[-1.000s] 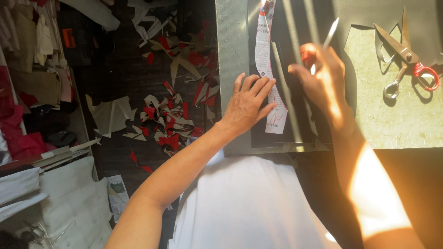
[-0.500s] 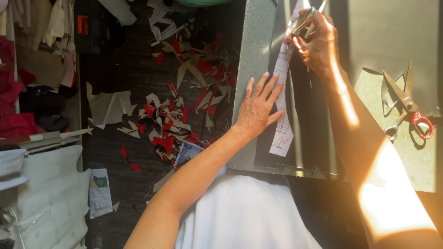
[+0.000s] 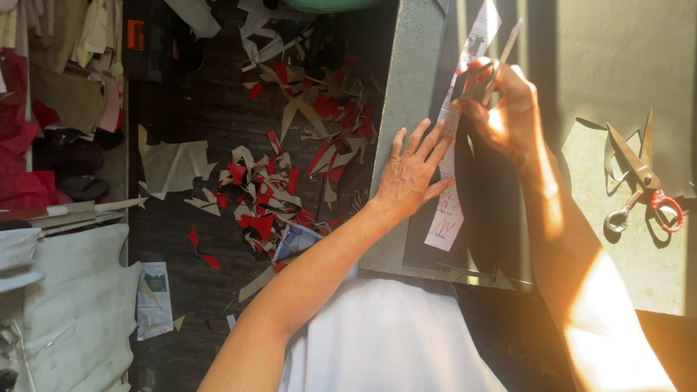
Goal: The person places a paper pattern on a dark fabric sheet, marks the outline with a white chalk pencil, and cuts the fabric along the marked lines using shears. The person also uses a ruler to draw straight lines on the fabric before cutting.
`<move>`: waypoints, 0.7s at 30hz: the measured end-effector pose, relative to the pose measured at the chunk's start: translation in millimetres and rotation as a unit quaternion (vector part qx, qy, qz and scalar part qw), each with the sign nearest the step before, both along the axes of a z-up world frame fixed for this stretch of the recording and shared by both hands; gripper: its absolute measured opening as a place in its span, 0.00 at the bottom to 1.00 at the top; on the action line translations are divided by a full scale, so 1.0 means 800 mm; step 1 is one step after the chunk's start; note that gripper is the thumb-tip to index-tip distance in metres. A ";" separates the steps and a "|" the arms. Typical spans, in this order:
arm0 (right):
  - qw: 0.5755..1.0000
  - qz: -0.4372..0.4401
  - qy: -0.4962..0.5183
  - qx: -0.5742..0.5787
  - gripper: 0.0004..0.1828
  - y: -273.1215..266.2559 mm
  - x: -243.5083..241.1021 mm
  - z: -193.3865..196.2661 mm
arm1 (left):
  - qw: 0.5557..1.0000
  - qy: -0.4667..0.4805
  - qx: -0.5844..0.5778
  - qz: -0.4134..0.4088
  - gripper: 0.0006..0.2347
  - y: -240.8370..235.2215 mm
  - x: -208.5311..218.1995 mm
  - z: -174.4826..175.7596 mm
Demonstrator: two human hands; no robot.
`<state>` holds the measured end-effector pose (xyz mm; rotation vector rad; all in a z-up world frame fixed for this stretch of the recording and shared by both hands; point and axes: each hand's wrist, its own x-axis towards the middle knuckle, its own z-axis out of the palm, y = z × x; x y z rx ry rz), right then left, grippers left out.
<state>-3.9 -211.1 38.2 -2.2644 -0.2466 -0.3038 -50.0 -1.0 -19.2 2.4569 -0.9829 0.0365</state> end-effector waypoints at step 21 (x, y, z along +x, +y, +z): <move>0.982 -0.178 0.030 -0.063 0.44 0.012 -0.100 -0.012 | 0.995 0.070 -0.038 -0.055 0.41 0.035 -0.078 0.021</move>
